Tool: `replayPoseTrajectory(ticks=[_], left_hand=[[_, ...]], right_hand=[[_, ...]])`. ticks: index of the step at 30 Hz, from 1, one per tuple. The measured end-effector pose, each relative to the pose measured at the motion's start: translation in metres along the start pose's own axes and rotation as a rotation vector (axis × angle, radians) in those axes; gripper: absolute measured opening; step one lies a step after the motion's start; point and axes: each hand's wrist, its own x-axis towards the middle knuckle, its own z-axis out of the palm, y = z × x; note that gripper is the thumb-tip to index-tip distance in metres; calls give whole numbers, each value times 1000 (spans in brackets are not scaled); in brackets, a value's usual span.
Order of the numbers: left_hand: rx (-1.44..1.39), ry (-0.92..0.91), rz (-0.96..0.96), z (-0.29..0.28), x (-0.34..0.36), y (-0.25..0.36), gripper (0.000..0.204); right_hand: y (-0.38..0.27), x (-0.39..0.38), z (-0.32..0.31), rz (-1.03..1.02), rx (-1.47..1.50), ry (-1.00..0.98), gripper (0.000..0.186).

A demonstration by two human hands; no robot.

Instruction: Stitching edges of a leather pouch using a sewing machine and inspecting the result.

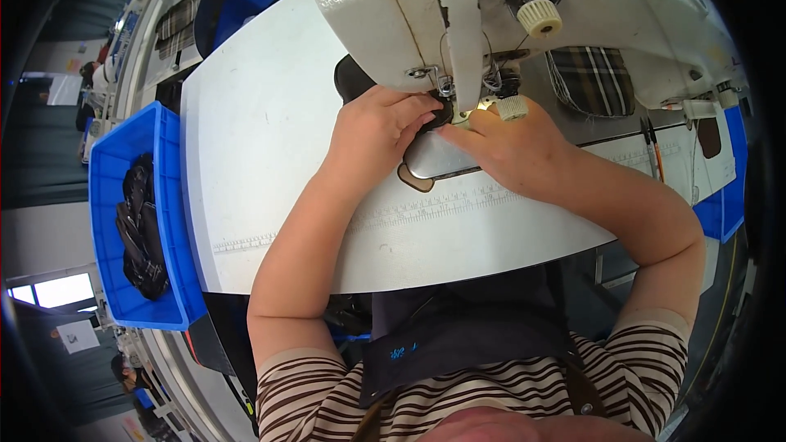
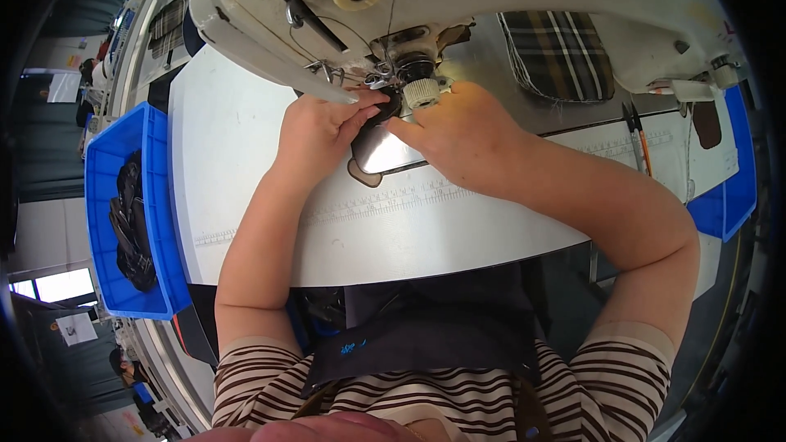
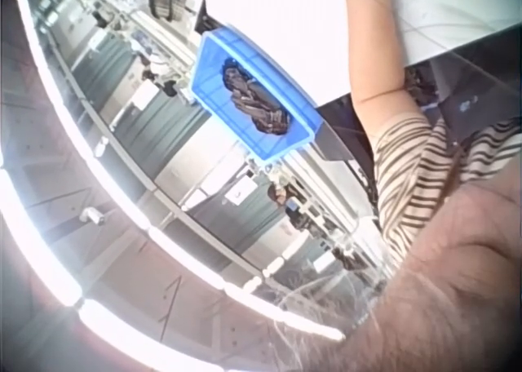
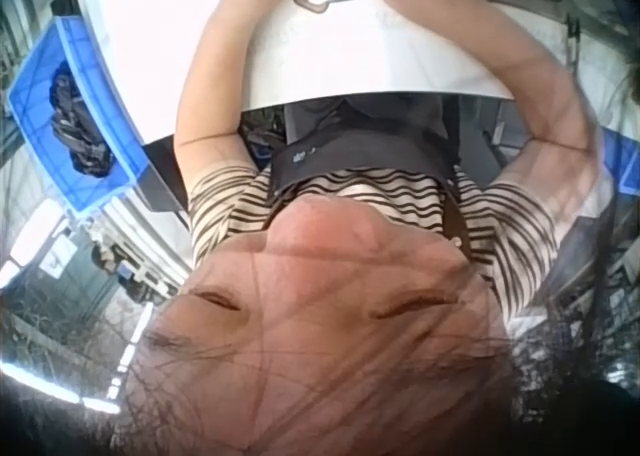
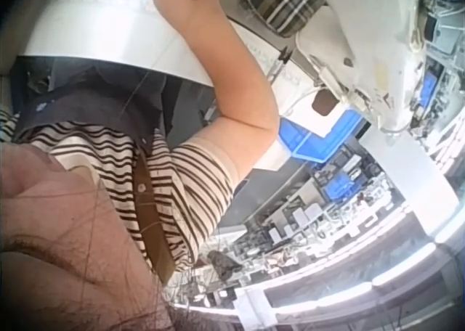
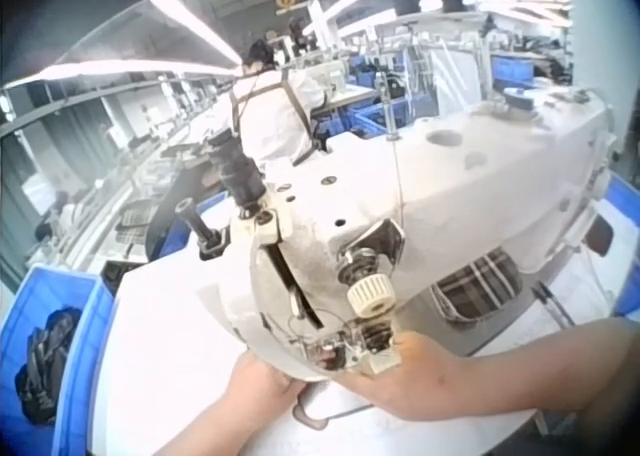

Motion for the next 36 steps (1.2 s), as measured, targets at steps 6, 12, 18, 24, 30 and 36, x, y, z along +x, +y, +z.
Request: replayPoseTrajectory(ticks=[6,12,18,24,30,36], left_hand=[[105,22,118,0,1,-5,21],[76,-25,50,2,-1,-1,23],[77,-5,43,3,0,2,15],[142,80,77,7,1,4,15],[215,85,11,12,2,7,14],[231,111,-60,15,2,15,14]], right_hand=[[0,1,-1,-19,-3,-25,38],[-2,0,-3,-3,-10,-68,37],[-1,0,-1,-15,-41,-41,37],[-1,1,1,5,-61,-29,37],[-1,6,-2,35,-26,7,37],[1,3,6,82,25,29,36]])
